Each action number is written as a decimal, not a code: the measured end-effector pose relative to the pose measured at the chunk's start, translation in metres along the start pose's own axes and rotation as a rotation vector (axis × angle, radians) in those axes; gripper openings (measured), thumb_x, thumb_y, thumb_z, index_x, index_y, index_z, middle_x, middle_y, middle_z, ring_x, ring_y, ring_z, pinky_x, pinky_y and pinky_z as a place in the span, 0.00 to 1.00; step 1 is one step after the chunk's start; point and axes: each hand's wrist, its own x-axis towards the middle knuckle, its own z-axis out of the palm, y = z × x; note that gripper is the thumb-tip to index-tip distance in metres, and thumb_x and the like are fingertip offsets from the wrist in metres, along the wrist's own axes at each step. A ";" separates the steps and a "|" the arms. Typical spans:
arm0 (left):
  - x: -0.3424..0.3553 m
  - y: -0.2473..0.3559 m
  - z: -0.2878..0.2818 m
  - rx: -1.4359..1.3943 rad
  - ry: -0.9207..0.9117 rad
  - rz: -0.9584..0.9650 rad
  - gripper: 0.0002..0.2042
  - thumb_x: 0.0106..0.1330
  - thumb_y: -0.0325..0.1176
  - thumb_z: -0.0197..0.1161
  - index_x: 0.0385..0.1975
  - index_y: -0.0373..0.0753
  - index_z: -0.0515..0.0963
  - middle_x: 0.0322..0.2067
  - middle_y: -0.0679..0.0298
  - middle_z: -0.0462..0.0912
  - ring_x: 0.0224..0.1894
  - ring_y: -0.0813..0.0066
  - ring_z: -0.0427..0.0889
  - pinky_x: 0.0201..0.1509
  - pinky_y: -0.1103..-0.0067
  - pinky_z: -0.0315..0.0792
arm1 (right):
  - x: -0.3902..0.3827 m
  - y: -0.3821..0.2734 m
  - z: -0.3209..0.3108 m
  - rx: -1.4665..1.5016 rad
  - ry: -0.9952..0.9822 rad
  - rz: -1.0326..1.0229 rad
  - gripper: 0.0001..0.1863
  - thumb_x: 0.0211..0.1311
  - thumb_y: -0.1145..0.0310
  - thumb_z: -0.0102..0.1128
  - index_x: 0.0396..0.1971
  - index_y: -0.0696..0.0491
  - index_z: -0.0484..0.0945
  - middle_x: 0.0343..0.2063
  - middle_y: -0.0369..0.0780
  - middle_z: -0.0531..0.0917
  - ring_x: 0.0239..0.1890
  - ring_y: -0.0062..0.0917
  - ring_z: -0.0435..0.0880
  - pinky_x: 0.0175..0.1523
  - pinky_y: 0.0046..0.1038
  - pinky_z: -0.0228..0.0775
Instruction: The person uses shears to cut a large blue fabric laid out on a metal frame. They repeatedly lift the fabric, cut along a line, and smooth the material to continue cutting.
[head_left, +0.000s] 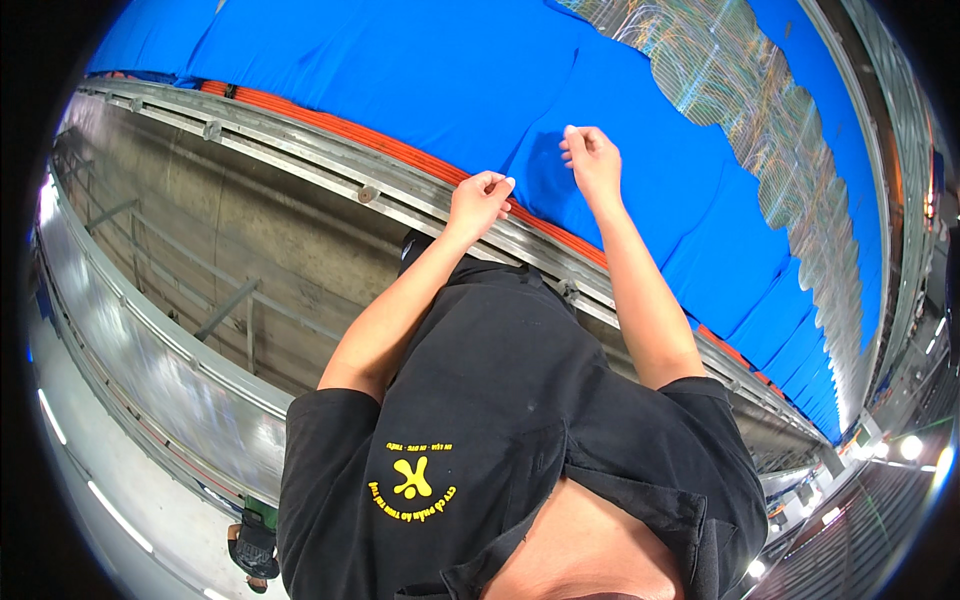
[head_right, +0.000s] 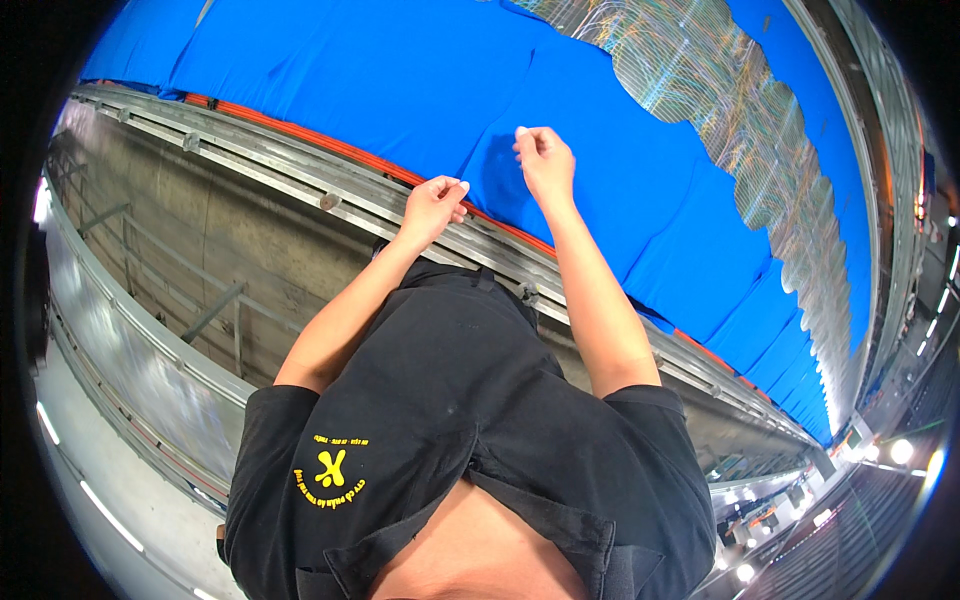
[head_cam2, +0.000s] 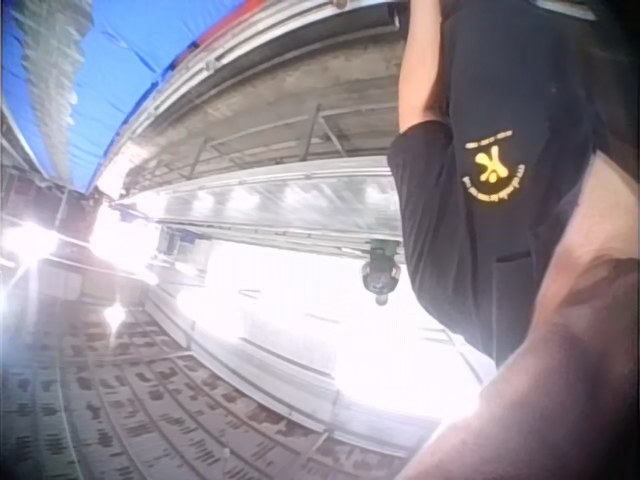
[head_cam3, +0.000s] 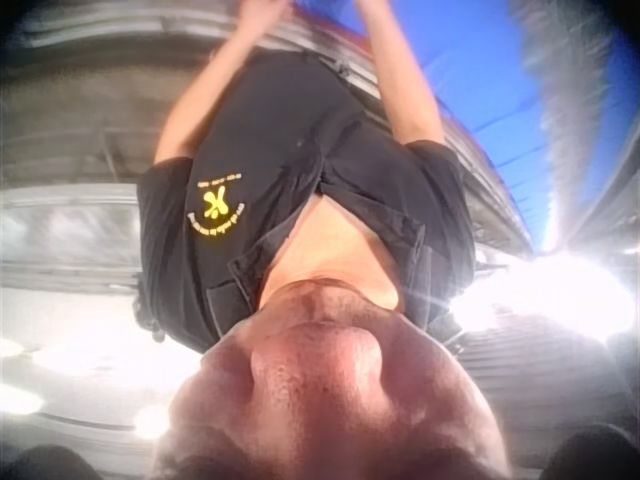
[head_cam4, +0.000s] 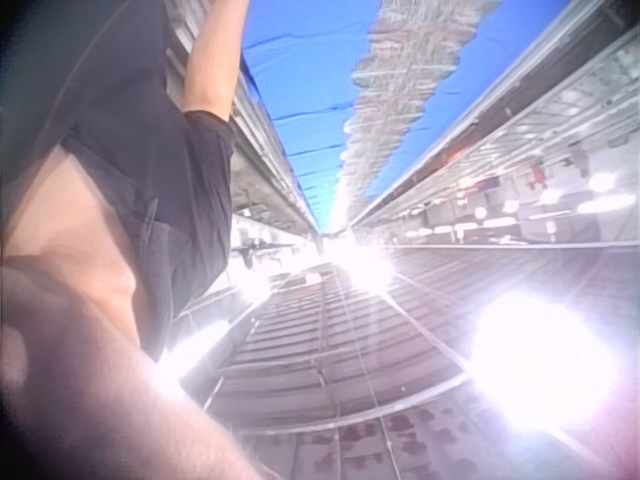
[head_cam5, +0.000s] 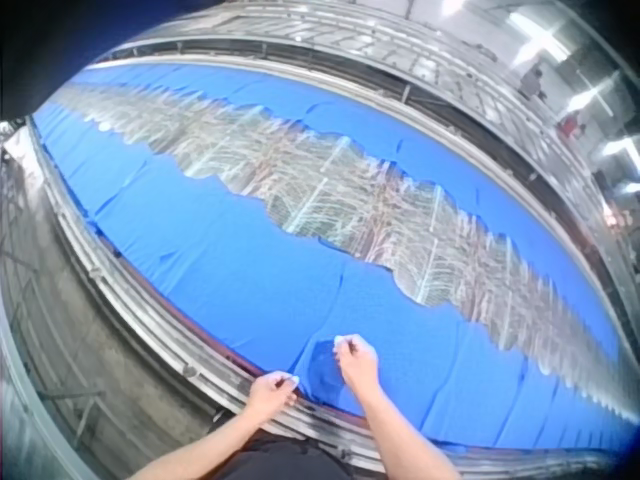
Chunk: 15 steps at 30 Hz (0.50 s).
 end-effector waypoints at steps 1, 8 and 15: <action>0.003 -0.002 0.000 -0.005 0.026 -0.003 0.15 0.75 0.40 0.69 0.44 0.30 0.86 0.30 0.65 0.87 0.28 0.80 0.87 0.31 0.79 0.81 | -0.001 0.010 -0.004 -0.254 0.136 -0.253 0.15 0.75 0.59 0.67 0.41 0.58 0.85 0.43 0.45 0.89 0.44 0.36 0.88 0.50 0.40 0.81; 0.002 0.021 0.005 0.159 0.047 0.009 0.16 0.74 0.42 0.70 0.43 0.31 0.86 0.28 0.64 0.87 0.26 0.80 0.85 0.30 0.78 0.80 | -0.031 0.064 -0.022 -0.968 -0.169 -0.509 0.42 0.79 0.44 0.54 0.81 0.54 0.58 0.83 0.50 0.54 0.86 0.43 0.49 0.86 0.53 0.37; 0.009 0.005 0.003 0.234 0.067 0.041 0.15 0.73 0.42 0.72 0.40 0.33 0.86 0.28 0.64 0.87 0.26 0.79 0.84 0.30 0.76 0.79 | 0.000 0.033 0.003 -1.022 -0.164 -0.631 0.41 0.79 0.40 0.50 0.81 0.51 0.60 0.82 0.51 0.55 0.85 0.44 0.50 0.85 0.54 0.39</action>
